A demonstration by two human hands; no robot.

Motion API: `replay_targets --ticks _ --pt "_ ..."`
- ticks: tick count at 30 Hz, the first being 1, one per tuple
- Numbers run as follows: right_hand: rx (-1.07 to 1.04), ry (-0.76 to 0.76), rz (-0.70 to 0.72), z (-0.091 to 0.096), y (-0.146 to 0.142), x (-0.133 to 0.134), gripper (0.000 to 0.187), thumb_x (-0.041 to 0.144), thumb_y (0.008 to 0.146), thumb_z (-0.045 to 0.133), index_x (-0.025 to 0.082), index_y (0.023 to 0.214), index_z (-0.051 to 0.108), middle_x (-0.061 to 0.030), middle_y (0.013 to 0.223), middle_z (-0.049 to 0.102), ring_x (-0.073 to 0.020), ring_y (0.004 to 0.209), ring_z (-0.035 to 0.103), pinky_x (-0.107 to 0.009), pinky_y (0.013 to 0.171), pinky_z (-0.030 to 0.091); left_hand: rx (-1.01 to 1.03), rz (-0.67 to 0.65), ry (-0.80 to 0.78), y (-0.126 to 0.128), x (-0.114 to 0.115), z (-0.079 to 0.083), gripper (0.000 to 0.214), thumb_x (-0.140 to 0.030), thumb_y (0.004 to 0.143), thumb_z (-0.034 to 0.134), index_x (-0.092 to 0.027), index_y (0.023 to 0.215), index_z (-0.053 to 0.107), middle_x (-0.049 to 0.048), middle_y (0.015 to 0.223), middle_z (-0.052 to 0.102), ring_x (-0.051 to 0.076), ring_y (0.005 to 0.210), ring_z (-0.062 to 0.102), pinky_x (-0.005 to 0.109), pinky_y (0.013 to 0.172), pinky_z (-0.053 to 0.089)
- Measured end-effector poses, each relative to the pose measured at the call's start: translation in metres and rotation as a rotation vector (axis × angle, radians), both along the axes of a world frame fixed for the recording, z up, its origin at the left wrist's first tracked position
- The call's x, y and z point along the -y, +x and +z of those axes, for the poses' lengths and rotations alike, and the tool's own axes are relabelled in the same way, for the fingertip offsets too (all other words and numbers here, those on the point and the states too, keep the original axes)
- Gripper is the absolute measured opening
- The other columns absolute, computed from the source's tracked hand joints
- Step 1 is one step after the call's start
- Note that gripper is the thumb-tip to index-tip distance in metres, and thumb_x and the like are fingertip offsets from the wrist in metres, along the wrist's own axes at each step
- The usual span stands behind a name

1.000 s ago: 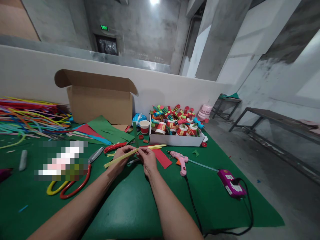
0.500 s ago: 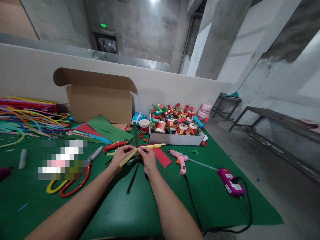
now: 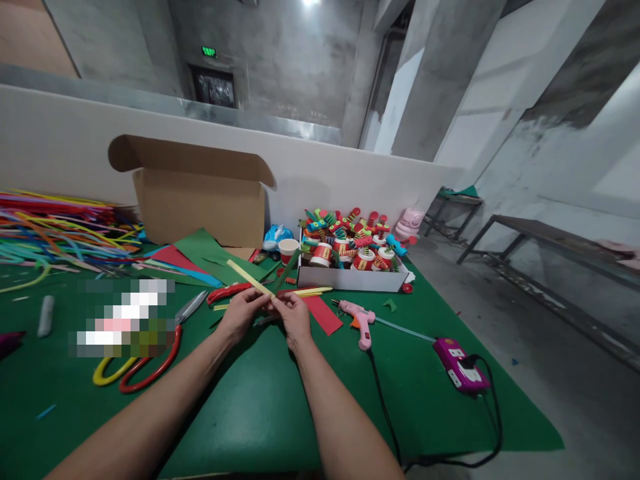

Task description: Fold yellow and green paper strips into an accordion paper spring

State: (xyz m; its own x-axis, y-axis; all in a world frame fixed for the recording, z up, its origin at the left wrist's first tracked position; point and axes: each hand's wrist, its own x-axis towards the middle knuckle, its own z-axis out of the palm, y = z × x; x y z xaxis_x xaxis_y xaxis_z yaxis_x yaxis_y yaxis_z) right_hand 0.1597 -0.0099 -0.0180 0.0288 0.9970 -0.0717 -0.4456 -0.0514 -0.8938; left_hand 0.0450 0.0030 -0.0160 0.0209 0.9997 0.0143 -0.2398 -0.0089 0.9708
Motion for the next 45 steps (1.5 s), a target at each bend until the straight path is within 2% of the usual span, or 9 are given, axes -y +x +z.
replay_targets --ticks 9,15,21,27,32,40,45 --pt "0.107 -0.009 0.018 0.004 0.006 -0.002 0.032 0.036 0.049 0.08 0.016 0.065 0.06 0.0024 0.059 0.062 -0.012 0.057 0.059 -0.025 0.062 0.048 -0.124 0.024 0.055 -0.004 -0.001 0.0 0.028 -0.037 0.052 0.075 -0.013 0.063 0.065 0.0045 0.063 0.064 0.015 0.058 0.055 0.026 0.058 0.041" --pt "0.093 0.015 -0.066 0.0 0.005 -0.002 0.031 0.035 0.048 0.08 0.017 0.06 0.058 0.0036 0.056 0.06 -0.0115 0.055 0.058 -0.026 0.061 0.048 -0.132 0.035 0.063 -0.003 0.004 0.008 0.03 -0.043 0.055 0.072 -0.015 0.055 0.062 0.0016 0.054 0.058 0.012 0.052 0.048 0.024 0.052 0.037" --pt "0.103 0.033 -0.083 -0.003 0.004 -0.002 0.029 0.035 0.049 0.079 0.018 0.059 0.057 0.004 0.056 0.059 -0.0112 0.054 0.057 -0.026 0.062 0.049 -0.095 0.06 0.078 -0.001 0.004 0.01 0.036 -0.047 0.052 0.074 -0.015 0.06 0.06 -0.0012 0.054 0.055 0.01 0.051 0.046 0.022 0.05 0.036" --pt "0.093 0.031 -0.081 -0.004 0.003 -0.002 0.026 0.033 0.052 0.078 0.018 0.059 0.057 0.0044 0.055 0.058 -0.0108 0.054 0.056 -0.026 0.062 0.048 -0.045 0.026 0.082 -0.002 0.001 0.004 0.034 -0.044 0.055 0.074 -0.015 0.063 0.059 -0.0018 0.056 0.056 0.009 0.051 0.047 0.022 0.051 0.037" --pt "0.121 0.067 -0.124 -0.004 0.003 -0.003 0.026 0.033 0.053 0.077 0.019 0.06 0.057 0.0051 0.054 0.058 -0.0105 0.054 0.055 -0.024 0.06 0.046 -0.034 -0.06 0.006 0.0 0.0 0.0 0.034 -0.042 0.054 0.075 -0.014 0.067 0.061 0.0023 0.062 0.061 0.011 0.054 0.052 0.023 0.053 0.039" --pt "0.087 -0.027 0.016 0.004 0.004 0.0 0.027 0.041 0.058 0.073 0.017 0.066 0.062 0.001 0.059 0.063 -0.0131 0.057 0.059 -0.025 0.059 0.046 -0.07 0.006 0.026 -0.003 -0.001 -0.002 0.03 -0.04 0.054 0.074 -0.014 0.058 0.06 0.0003 0.054 0.057 0.011 0.052 0.049 0.023 0.053 0.037" --pt "0.134 0.014 -0.001 0.002 0.003 0.0 0.03 0.036 0.049 0.078 0.017 0.063 0.059 0.0033 0.057 0.061 -0.0111 0.054 0.057 -0.024 0.059 0.046 -0.076 -0.015 0.016 -0.003 0.0 0.001 0.029 -0.039 0.052 0.074 -0.013 0.058 0.062 0.0021 0.057 0.06 0.012 0.054 0.051 0.024 0.056 0.038"
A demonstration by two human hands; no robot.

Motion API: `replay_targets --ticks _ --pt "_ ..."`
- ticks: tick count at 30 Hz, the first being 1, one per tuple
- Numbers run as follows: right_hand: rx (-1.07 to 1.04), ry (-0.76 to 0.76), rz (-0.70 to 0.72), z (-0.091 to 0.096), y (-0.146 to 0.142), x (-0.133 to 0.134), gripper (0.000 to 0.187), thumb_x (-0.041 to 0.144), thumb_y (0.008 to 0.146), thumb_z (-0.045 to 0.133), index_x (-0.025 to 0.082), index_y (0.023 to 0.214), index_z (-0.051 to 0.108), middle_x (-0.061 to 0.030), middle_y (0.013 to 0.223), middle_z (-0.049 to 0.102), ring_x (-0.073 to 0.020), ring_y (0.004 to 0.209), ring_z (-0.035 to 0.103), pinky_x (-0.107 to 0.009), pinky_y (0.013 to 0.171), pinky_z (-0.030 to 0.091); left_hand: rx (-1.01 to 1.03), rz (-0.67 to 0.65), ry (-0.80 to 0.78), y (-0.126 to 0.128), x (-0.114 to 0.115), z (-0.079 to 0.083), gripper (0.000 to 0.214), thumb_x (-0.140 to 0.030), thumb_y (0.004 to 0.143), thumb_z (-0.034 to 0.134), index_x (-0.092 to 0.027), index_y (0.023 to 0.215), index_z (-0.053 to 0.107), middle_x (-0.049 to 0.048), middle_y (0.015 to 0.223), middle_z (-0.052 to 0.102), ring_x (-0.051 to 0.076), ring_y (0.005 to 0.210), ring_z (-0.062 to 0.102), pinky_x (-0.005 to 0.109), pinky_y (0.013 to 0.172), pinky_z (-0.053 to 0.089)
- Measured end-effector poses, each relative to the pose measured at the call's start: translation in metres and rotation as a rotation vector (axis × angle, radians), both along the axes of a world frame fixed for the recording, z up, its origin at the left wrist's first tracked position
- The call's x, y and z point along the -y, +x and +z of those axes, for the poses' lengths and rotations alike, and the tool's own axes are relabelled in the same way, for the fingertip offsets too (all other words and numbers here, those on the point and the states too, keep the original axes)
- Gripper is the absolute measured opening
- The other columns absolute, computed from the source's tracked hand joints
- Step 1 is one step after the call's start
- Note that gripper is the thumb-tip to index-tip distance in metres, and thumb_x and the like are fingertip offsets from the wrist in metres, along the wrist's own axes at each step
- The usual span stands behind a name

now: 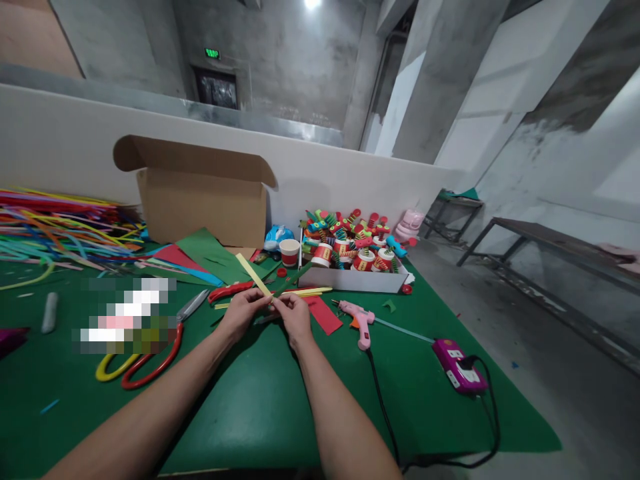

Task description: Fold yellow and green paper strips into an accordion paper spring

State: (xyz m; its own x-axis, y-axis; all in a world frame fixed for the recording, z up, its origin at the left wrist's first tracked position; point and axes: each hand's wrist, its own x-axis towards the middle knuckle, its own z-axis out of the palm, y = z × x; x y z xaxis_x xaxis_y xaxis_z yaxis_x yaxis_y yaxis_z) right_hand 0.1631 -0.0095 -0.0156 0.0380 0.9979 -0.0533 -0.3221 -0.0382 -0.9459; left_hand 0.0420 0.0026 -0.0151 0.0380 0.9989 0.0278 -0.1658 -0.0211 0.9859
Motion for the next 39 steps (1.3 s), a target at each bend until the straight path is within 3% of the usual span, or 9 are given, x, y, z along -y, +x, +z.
replay_targets --ticks 11,22,32,39 --pt "0.032 0.0 0.02 0.0017 0.0047 -0.001 0.031 0.037 0.053 0.077 0.017 0.069 0.06 0.0037 0.06 0.061 -0.0094 0.053 0.055 -0.023 0.056 0.045 -0.124 0.022 0.054 -0.0013 -0.0025 -0.001 0.024 -0.035 0.055 0.07 -0.013 0.056 0.06 0.0007 0.053 0.056 0.01 0.05 0.046 0.023 0.05 0.033" --pt "-0.109 -0.093 0.057 -0.0012 0.0029 -0.001 0.032 0.039 0.054 0.076 0.017 0.064 0.056 0.0029 0.056 0.06 -0.0096 0.052 0.056 -0.022 0.057 0.044 0.044 0.006 -0.024 0.0006 -0.0015 -0.0026 0.025 -0.034 0.053 0.072 -0.014 0.055 0.059 0.0 0.052 0.055 0.009 0.049 0.047 0.023 0.051 0.036" --pt "-0.056 0.039 -0.086 -0.0015 0.0011 -0.0035 0.03 0.029 0.048 0.08 0.017 0.064 0.058 0.0038 0.059 0.06 -0.0115 0.058 0.058 -0.026 0.066 0.048 0.08 -0.049 -0.011 0.0039 -0.0009 -0.0014 0.025 -0.036 0.055 0.074 -0.015 0.061 0.062 0.002 0.057 0.06 0.009 0.05 0.047 0.022 0.051 0.037" --pt "-0.054 -0.009 0.009 0.0006 0.0025 -0.0019 0.029 0.033 0.05 0.078 0.016 0.066 0.061 0.0009 0.061 0.064 -0.0129 0.059 0.06 -0.028 0.068 0.049 -0.002 -0.032 -0.004 0.0 -0.0008 0.0039 0.023 -0.034 0.053 0.074 -0.015 0.058 0.062 0.0043 0.058 0.063 0.014 0.055 0.054 0.026 0.055 0.041"
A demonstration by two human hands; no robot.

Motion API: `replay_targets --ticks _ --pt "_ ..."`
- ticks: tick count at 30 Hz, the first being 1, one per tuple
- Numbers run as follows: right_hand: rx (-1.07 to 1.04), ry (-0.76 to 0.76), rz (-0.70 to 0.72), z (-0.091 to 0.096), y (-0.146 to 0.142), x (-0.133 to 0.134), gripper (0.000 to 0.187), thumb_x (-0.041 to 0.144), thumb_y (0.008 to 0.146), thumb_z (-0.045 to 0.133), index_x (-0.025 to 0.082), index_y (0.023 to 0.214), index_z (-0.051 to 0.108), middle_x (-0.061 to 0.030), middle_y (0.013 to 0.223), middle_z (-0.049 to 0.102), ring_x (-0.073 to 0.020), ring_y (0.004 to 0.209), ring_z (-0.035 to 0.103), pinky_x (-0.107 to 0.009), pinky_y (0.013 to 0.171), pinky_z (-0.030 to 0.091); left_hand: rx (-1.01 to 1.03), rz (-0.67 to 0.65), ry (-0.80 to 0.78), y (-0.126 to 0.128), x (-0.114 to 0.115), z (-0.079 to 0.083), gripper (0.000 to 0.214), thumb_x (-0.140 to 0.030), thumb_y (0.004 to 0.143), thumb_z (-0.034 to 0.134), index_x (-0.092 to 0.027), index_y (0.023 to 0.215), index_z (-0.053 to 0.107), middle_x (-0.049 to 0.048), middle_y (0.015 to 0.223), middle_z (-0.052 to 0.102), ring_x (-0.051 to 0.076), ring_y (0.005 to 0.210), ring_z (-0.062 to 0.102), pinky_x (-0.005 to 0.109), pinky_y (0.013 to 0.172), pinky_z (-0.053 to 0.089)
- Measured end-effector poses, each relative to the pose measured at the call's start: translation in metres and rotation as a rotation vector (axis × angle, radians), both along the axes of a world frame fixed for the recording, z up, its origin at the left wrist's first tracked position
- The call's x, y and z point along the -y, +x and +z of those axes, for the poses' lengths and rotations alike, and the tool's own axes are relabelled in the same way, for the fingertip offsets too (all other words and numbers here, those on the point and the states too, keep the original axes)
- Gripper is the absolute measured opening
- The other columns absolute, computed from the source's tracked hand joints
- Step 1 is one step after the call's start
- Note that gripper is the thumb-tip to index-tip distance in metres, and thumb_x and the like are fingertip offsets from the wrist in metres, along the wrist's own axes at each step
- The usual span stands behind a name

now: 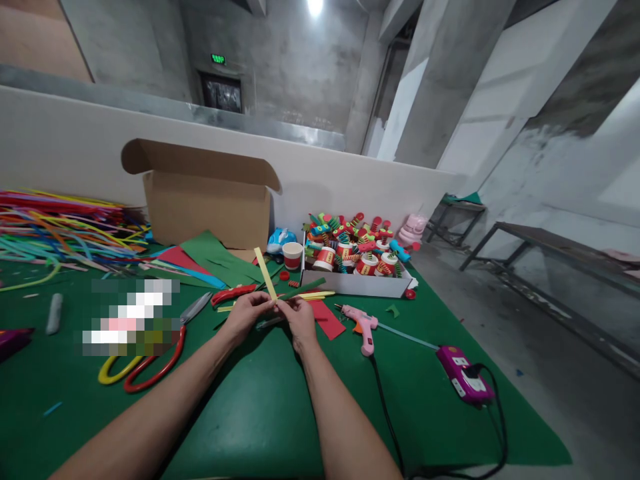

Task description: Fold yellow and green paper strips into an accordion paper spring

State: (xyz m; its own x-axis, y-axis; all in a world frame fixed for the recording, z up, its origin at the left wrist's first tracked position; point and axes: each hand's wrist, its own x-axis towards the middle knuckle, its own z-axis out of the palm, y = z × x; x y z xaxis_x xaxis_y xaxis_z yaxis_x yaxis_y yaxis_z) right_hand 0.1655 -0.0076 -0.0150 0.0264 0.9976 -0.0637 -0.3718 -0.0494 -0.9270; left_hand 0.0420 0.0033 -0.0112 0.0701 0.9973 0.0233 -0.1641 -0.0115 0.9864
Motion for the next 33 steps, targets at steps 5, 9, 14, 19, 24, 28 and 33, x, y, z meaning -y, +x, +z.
replay_targets --ticks 5,9,14,19,24,28,33 --pt "0.111 0.027 -0.036 -0.0001 0.0019 -0.0003 0.027 0.037 0.054 0.076 0.015 0.064 0.064 -0.0011 0.058 0.065 -0.0154 0.059 0.061 -0.03 0.067 0.048 -0.03 0.014 0.012 -0.0006 0.0008 0.0018 0.024 -0.036 0.054 0.073 -0.014 0.061 0.067 0.0044 0.058 0.063 0.012 0.053 0.051 0.025 0.054 0.04" --pt "0.142 0.069 -0.11 -0.0007 -0.0001 0.0002 0.024 0.037 0.057 0.073 0.016 0.067 0.066 -0.0028 0.062 0.067 -0.0166 0.062 0.062 -0.03 0.068 0.048 -0.006 0.026 0.011 0.003 0.0034 0.0034 0.028 -0.04 0.055 0.073 -0.014 0.065 0.068 0.005 0.061 0.064 0.012 0.052 0.049 0.024 0.051 0.039" --pt "0.187 0.089 -0.129 -0.003 -0.0032 0.0007 0.025 0.038 0.059 0.072 0.015 0.068 0.067 -0.0039 0.065 0.068 -0.0169 0.063 0.062 -0.029 0.067 0.049 -0.029 0.038 0.031 0.0037 0.0041 0.0036 0.03 -0.042 0.053 0.074 -0.014 0.058 0.064 0.0032 0.056 0.061 0.011 0.051 0.048 0.023 0.048 0.037" --pt "0.199 0.083 -0.046 -0.0049 -0.0019 0.0005 0.026 0.038 0.058 0.072 0.016 0.07 0.068 -0.0034 0.066 0.069 -0.0168 0.063 0.062 -0.028 0.063 0.048 -0.048 0.045 0.013 0.0007 0.0022 0.0015 0.029 -0.04 0.053 0.074 -0.014 0.06 0.067 0.0041 0.055 0.062 0.011 0.05 0.048 0.023 0.049 0.037" --pt "0.258 0.085 -0.101 -0.004 -0.0006 0.0006 0.026 0.039 0.06 0.071 0.014 0.068 0.07 -0.0045 0.063 0.069 -0.0175 0.061 0.062 -0.029 0.064 0.048 -0.041 0.042 0.011 0.0012 0.002 0.0002 0.032 -0.043 0.054 0.073 -0.013 0.062 0.068 0.0044 0.056 0.062 0.011 0.05 0.048 0.023 0.048 0.036" --pt "0.235 0.087 -0.173 -0.0026 0.0 -0.0002 0.024 0.038 0.06 0.071 0.015 0.068 0.07 -0.005 0.064 0.07 -0.0174 0.061 0.062 -0.028 0.063 0.048 0.025 0.031 -0.007 0.0026 0.0033 0.0009 0.036 -0.048 0.057 0.071 -0.013 0.065 0.067 0.0036 0.058 0.062 0.01 0.05 0.048 0.022 0.048 0.037" --pt "0.255 0.091 -0.172 -0.0063 -0.0011 -0.0005 0.024 0.038 0.06 0.071 0.015 0.068 0.07 -0.0055 0.065 0.07 -0.0175 0.061 0.062 -0.028 0.063 0.048 0.011 0.014 -0.004 0.0041 0.0043 0.0012 0.034 -0.045 0.055 0.074 -0.013 0.068 0.067 0.0037 0.061 0.063 0.01 0.052 0.049 0.022 0.05 0.038"
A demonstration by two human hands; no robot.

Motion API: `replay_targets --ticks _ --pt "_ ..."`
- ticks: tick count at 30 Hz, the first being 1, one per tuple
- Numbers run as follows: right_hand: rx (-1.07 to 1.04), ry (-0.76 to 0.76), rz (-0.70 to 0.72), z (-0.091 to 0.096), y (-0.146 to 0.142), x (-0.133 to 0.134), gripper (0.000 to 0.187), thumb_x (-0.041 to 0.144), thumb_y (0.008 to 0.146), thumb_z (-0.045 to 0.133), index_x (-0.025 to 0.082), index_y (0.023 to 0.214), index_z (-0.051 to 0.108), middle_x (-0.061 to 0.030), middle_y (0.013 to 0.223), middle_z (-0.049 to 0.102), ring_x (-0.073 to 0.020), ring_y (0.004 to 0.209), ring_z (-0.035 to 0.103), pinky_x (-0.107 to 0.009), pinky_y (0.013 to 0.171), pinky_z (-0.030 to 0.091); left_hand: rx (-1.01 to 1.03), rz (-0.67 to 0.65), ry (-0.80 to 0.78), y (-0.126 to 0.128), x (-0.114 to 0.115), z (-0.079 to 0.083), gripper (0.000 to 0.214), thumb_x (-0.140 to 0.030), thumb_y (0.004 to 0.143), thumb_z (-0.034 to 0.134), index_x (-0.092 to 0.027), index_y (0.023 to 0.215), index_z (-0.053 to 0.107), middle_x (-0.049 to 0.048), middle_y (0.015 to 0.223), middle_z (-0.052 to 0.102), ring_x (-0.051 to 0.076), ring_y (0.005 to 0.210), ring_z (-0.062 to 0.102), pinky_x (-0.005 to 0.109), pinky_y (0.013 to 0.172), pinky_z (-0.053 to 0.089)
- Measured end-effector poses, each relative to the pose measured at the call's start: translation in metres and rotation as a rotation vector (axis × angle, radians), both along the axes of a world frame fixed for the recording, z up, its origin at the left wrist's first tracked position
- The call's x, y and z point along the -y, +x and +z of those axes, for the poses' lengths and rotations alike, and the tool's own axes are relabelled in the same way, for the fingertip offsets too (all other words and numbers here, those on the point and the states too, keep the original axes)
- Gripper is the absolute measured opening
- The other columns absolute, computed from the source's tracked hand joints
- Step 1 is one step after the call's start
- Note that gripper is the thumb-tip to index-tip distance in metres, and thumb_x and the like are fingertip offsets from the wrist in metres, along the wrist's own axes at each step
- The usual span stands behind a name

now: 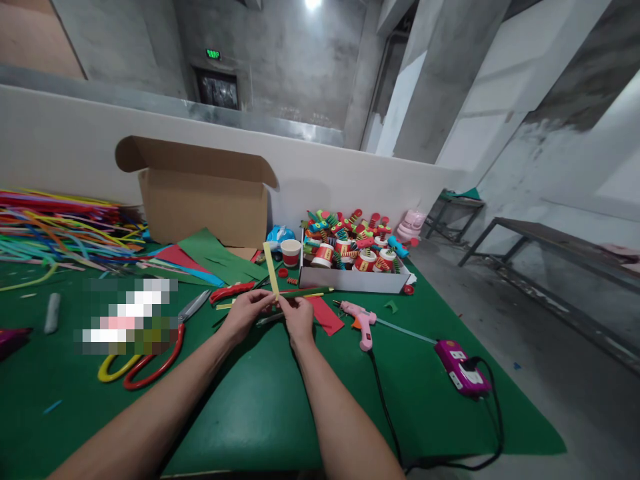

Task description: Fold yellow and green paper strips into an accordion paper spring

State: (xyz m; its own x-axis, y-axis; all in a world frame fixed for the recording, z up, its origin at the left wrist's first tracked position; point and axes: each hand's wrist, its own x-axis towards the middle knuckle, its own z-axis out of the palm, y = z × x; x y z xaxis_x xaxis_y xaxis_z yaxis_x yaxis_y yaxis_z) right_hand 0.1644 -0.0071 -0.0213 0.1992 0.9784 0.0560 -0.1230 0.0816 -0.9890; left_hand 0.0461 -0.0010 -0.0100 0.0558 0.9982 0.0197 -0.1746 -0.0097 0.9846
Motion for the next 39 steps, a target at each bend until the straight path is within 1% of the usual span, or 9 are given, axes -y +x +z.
replay_targets --ticks 4,9,16,22,24,26,29,33,39 --pt "-0.03 -0.005 0.058 -0.0018 -0.0016 0.001 0.026 0.039 0.06 0.07 0.014 0.069 0.07 -0.0053 0.065 0.07 -0.0176 0.062 0.062 -0.029 0.065 0.048 0.013 -0.001 0.005 0.0003 -0.0008 -0.0017 0.031 -0.043 0.053 0.074 -0.015 0.062 0.063 0.0029 0.058 0.062 0.012 0.054 0.052 0.023 0.052 0.04" --pt "-0.014 -0.04 0.112 0.0024 0.0001 0.0011 0.025 0.035 0.058 0.072 0.014 0.071 0.071 -0.0047 0.064 0.07 -0.0172 0.06 0.062 -0.028 0.062 0.048 -0.047 0.011 0.022 -0.0014 -0.0024 -0.003 0.029 -0.04 0.054 0.072 -0.014 0.059 0.062 0.0021 0.055 0.059 0.01 0.049 0.046 0.022 0.047 0.034" --pt "0.01 -0.005 0.024 0.0019 0.0005 -0.0002 0.02 0.034 0.061 0.07 0.015 0.068 0.07 -0.0039 0.065 0.07 -0.0176 0.063 0.063 -0.028 0.065 0.048 0.009 0.014 0.019 0.0009 0.0004 0.0011 0.035 -0.047 0.056 0.07 -0.014 0.067 0.064 0.0023 0.059 0.06 0.01 0.05 0.047 0.022 0.049 0.036" --pt "0.035 0.011 0.055 0.0048 0.0 0.0028 0.018 0.034 0.061 0.07 0.017 0.066 0.069 -0.0032 0.064 0.069 -0.0179 0.064 0.063 -0.029 0.066 0.048 -0.002 0.011 0.012 -0.0001 -0.001 0.001 0.031 -0.042 0.053 0.074 -0.015 0.062 0.063 0.0019 0.056 0.06 0.01 0.05 0.048 0.023 0.05 0.037" --pt "-0.018 -0.009 0.11 0.0054 0.0012 0.0018 0.017 0.032 0.059 0.071 0.017 0.068 0.069 -0.0031 0.065 0.069 -0.0172 0.064 0.063 -0.029 0.067 0.048 0.012 0.013 0.014 -0.0014 -0.0028 -0.0006 0.029 -0.041 0.053 0.074 -0.015 0.061 0.063 0.0012 0.055 0.059 0.009 0.049 0.046 0.022 0.049 0.036" --pt "-0.135 -0.037 0.174 0.0044 0.0027 -0.0004 0.021 0.028 0.056 0.072 0.017 0.074 0.069 -0.0025 0.068 0.07 -0.0157 0.063 0.064 -0.029 0.068 0.049 0.05 0.01 0.013 -0.0026 -0.0044 -0.002 0.029 -0.04 0.053 0.074 -0.015 0.061 0.062 0.0002 0.054 0.058 0.009 0.049 0.046 0.022 0.049 0.035" --pt "-0.285 -0.101 0.196 0.0008 0.004 -0.0037 0.026 0.027 0.053 0.073 0.017 0.076 0.068 -0.002 0.068 0.069 -0.0135 0.058 0.063 -0.027 0.064 0.049 0.081 0.007 0.01 -0.0029 -0.0051 -0.0029 0.03 -0.04 0.052 0.075 -0.015 0.061 0.062 -0.0008 0.054 0.057 0.008 0.048 0.046 0.021 0.049 0.036" --pt "-0.328 -0.141 0.216 -0.0016 0.0032 -0.0034 0.026 0.032 0.052 0.077 0.016 0.069 0.067 -0.0025 0.064 0.067 -0.0127 0.056 0.06 -0.025 0.059 0.048 0.09 -0.024 -0.024 -0.0007 -0.0028 -0.0016 0.034 -0.042 0.05 0.077 -0.015 0.063 0.062 0.0016 0.058 0.061 0.011 0.052 0.053 0.025 0.054 0.043" --pt "-0.373 -0.129 0.236 0.0007 0.0024 -0.0004 0.03 0.033 0.05 0.081 0.016 0.071 0.066 0.0008 0.063 0.065 -0.0095 0.057 0.059 -0.024 0.065 0.048 0.056 0.001 -0.001 -0.0012 -0.0022 -0.0011 0.036 -0.044 0.048 0.077 -0.015 0.062 0.062 0.0021 0.058 0.061 0.012 0.053 0.053 0.025 0.052 0.043"
